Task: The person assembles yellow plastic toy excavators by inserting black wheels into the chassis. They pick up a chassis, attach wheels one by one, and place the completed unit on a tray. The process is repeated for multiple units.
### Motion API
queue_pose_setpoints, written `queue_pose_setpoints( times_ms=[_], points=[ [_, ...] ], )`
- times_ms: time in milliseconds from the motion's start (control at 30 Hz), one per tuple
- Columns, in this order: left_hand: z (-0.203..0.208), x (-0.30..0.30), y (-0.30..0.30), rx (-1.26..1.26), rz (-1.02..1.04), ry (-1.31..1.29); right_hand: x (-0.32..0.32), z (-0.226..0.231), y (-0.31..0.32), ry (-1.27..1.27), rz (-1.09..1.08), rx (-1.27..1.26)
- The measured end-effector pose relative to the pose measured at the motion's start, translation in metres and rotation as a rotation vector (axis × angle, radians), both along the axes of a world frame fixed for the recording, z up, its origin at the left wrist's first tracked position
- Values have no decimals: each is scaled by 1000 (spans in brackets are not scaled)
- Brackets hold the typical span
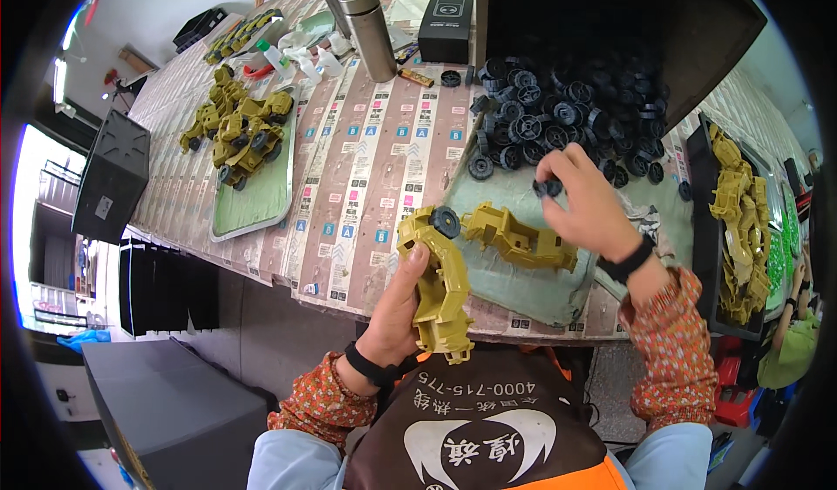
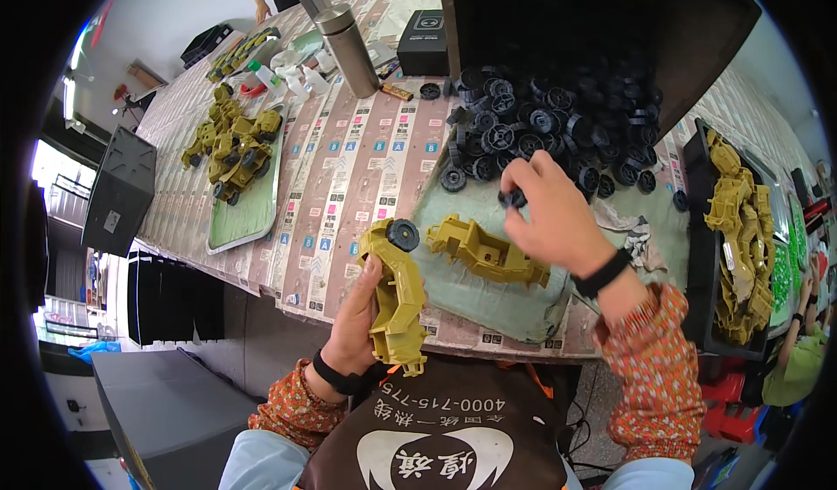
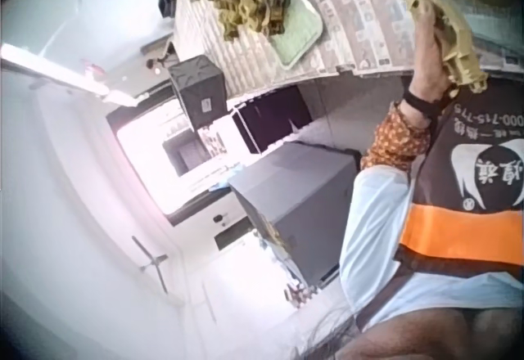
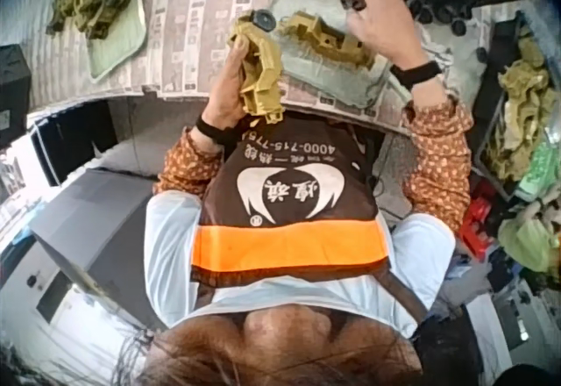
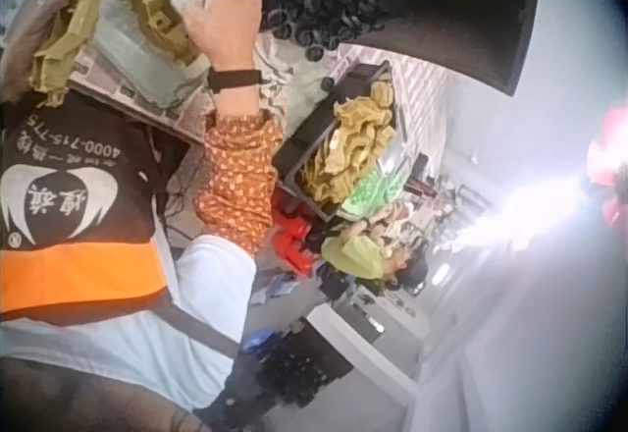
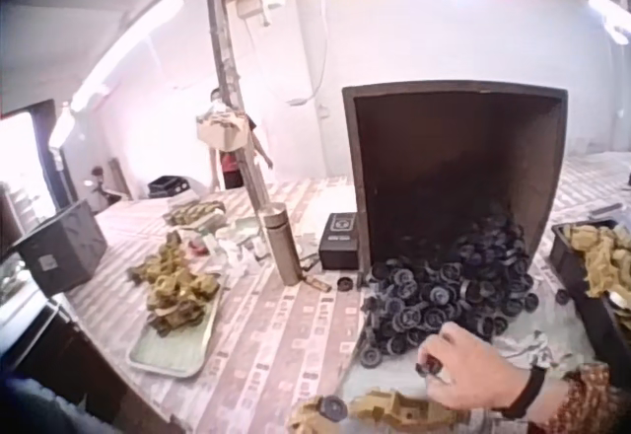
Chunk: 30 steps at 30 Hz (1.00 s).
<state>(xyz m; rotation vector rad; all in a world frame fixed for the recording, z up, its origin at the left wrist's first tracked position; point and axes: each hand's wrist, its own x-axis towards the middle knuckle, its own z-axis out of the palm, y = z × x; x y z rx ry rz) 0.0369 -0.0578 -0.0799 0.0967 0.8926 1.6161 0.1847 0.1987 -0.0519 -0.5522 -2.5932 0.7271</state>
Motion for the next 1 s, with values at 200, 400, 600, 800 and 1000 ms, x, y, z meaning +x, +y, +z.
queue_pose_setpoints(
  times_ms=[200, 400, 600, 800, 1000],
  points=[
    [-1, -1, 6, 52, 30, 3, 21, 36, -90, -9, 325, -145],
    [9, 11, 12, 5, 115, 186, 22, 21, -117, 114, 374, -342],
    [11, 16, 11, -13, 208, 209, 23, 5, -130, 227, 292, -783],
    [16, 14, 7, -14, 189, 138, 32, -14, -130, 211, 243, -1078],
    [20, 13, 8, 5, 175, 150, 37, -12, -131, 213, 231, -1026]
  ],
)
